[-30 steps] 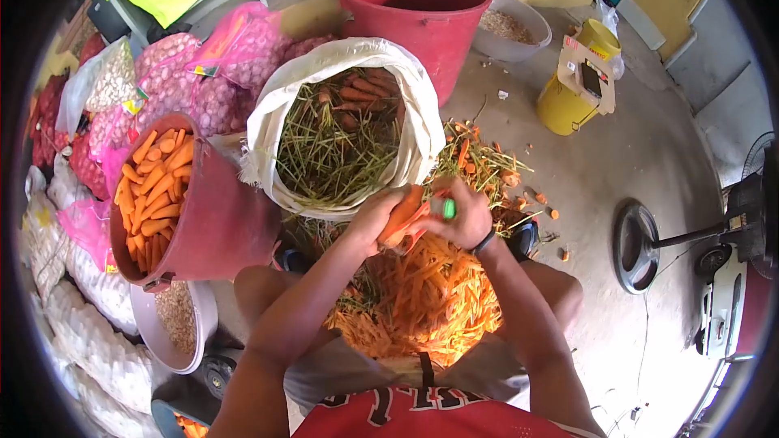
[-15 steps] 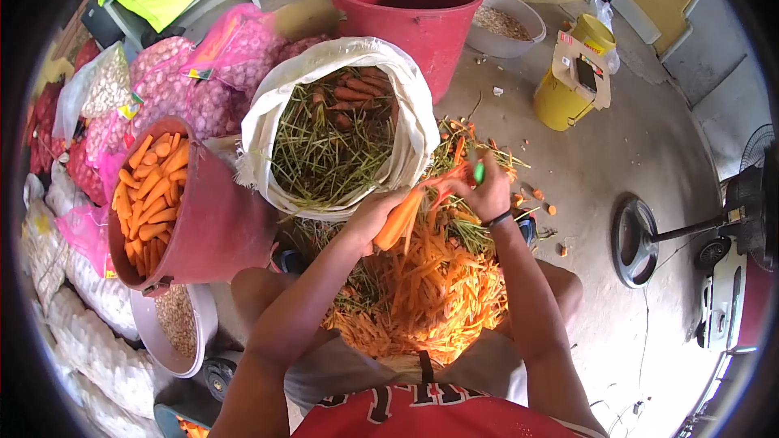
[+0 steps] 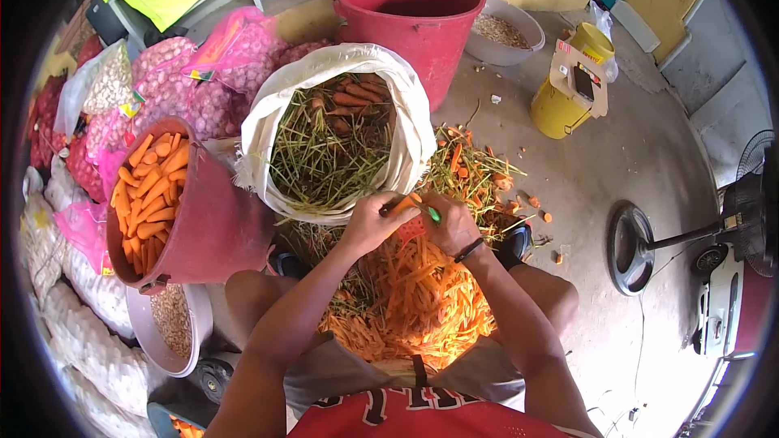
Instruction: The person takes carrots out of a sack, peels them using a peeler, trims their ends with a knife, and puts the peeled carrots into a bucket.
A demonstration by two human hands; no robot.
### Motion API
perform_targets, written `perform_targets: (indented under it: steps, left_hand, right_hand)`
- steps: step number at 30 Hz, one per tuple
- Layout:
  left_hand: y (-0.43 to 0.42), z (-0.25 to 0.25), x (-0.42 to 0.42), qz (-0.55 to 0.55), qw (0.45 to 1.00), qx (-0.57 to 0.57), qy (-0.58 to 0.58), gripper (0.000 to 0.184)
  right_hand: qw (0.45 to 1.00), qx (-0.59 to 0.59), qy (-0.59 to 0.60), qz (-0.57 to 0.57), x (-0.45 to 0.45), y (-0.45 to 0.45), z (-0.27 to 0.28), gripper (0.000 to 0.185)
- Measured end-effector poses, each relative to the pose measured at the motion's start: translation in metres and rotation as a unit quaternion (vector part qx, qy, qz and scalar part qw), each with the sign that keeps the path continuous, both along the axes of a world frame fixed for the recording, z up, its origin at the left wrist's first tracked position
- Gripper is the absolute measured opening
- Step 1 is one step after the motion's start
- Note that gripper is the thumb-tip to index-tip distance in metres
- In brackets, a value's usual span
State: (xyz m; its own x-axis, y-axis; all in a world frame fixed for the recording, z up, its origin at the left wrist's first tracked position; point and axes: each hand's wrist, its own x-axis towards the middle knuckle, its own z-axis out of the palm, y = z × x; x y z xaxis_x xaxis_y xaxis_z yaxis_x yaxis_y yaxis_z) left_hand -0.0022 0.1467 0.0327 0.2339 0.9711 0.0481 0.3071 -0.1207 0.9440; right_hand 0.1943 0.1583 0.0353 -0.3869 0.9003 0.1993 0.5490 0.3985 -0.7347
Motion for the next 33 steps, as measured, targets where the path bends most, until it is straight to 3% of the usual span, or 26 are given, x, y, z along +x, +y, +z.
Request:
perform_targets:
  steps: [7, 11, 14, 18, 19, 20, 21, 24, 27, 30, 33]
  left_hand:
    - [0.003, 0.001, 0.009, -0.033, 0.998, 0.042, -0.011, 0.023]
    - [0.005, -0.012, 0.01, -0.049, 0.997, 0.045, -0.046, 0.024]
    - [0.002, 0.001, 0.013, -0.05, 0.997, 0.058, -0.008, 0.033]
    - [0.015, 0.003, -0.002, -0.009, 0.995, -0.046, -0.084, 0.021]
    - [0.018, 0.006, -0.008, 0.032, 0.969, -0.097, -0.225, 0.02]
    - [0.02, 0.012, -0.02, -0.008, 0.932, -0.147, -0.331, 0.029]
    - [0.019, 0.029, -0.03, -0.055, 0.924, -0.175, -0.337, 0.034]
    - [0.018, 0.051, -0.04, -0.158, 0.907, -0.261, -0.29, 0.046]
    - [0.015, 0.029, -0.028, -0.071, 0.934, -0.221, -0.272, 0.041]
    - [0.017, 0.016, -0.02, -0.003, 0.958, -0.172, -0.229, 0.035]
    - [0.02, 0.009, -0.02, 0.013, 0.982, -0.116, -0.149, 0.032]
  right_hand:
    - [1.0, 0.002, -0.013, -0.009, 0.003, -0.001, -0.007, 0.031]
    - [0.989, -0.079, -0.109, -0.056, 0.013, 0.006, -0.023, 0.024]
    - [0.973, -0.117, -0.19, -0.054, 0.033, 0.019, -0.059, 0.025]
    - [0.967, -0.098, -0.237, -0.012, 0.03, 0.015, -0.064, 0.029]
    - [0.966, -0.122, -0.226, -0.023, 0.029, 0.015, -0.062, 0.033]
    - [0.969, -0.117, -0.218, -0.028, 0.03, 0.017, -0.06, 0.033]
    - [0.971, -0.112, -0.208, -0.033, 0.031, 0.019, -0.056, 0.034]
    - [0.978, -0.084, -0.185, -0.035, 0.027, 0.022, -0.054, 0.032]
    - [0.982, -0.107, -0.139, -0.062, 0.017, 0.021, -0.033, 0.03]
    - [0.993, -0.057, -0.013, -0.099, 0.001, 0.012, -0.015, 0.025]
    - [0.998, 0.018, 0.037, -0.048, -0.011, 0.01, -0.009, 0.018]
